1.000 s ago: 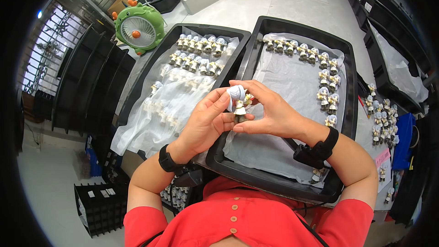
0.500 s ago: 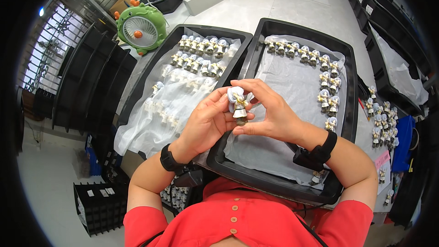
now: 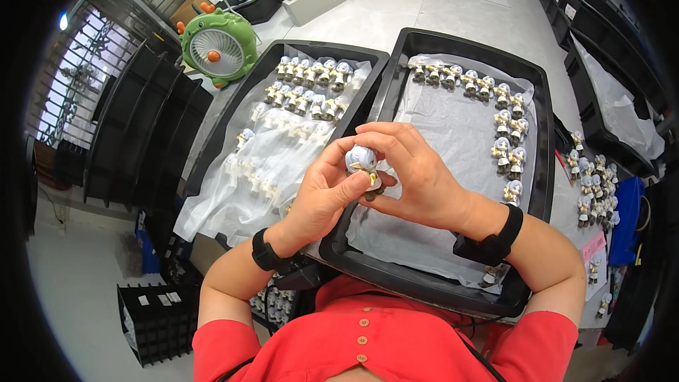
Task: The person picks up small figurines from a tray and uses a red tool to adjust or clean details on the figures. After working on each figure, the person places it into a second tray lined with white tissue paper. The process is repeated for multiple figures.
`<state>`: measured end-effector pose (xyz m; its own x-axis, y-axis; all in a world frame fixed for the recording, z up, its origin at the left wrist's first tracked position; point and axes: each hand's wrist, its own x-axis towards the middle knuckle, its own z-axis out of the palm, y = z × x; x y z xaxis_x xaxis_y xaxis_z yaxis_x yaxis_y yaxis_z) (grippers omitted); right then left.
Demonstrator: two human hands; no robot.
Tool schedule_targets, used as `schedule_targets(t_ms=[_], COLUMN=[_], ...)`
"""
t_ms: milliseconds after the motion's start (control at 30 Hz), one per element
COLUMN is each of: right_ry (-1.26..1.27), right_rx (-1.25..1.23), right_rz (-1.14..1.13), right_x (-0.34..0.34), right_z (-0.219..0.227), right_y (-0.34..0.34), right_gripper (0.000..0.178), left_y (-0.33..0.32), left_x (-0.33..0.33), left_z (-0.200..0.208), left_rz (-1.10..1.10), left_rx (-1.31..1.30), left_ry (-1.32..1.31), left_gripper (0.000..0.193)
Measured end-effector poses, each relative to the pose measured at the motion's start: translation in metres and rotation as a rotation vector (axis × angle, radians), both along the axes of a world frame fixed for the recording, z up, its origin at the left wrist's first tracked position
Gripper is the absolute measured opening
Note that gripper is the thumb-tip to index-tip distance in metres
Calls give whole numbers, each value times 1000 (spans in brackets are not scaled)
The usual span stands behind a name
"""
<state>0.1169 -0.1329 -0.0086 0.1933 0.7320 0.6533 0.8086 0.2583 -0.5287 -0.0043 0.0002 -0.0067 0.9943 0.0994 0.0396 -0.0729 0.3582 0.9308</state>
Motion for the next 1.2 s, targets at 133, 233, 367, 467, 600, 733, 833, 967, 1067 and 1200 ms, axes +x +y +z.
schedule_targets(t_ms=[133, 233, 367, 467, 600, 733, 833, 967, 1067, 1200], right_ry=[47, 59, 65, 77, 87, 91, 104, 128, 131, 187], right_rx=[-14, -19, -37, -54, -42, -27, -42, -61, -60, -107], right_rz=[7, 2, -5, -4, -2, -1, 4, 16, 21, 53], right_x=[-1, -1, -1, -1, -1, -1, -1, -2, -1, -1], right_z=[-2, -1, 0, 0, -1, -2, -1, 0, -1, -1], right_y=[0, 0, -1, -1, -1, -1, -1, -2, -2, -2], right_gripper=[66, 66, 68, 69, 70, 69, 69, 68, 68, 68], left_y=[-1, 0, 0, 1, 2, 2, 3, 3, 4, 4], left_x=[0, 0, 0, 1, 1, 1, 2, 2, 1, 2], left_z=[1, 3, 3, 1, 2, 1, 0, 0, 1, -3], left_rz=[-6, -19, -9, -21, -55, -72, -83, -78, -78, -72], left_rx=[-37, -32, -53, -82, -106, -143, -140, -125, -116, -120], left_ry=[14, 17, 19, 46, 38, 33, 27, 29, 42, 80], left_gripper=[52, 54, 54, 52, 50, 48, 48, 47, 46, 46])
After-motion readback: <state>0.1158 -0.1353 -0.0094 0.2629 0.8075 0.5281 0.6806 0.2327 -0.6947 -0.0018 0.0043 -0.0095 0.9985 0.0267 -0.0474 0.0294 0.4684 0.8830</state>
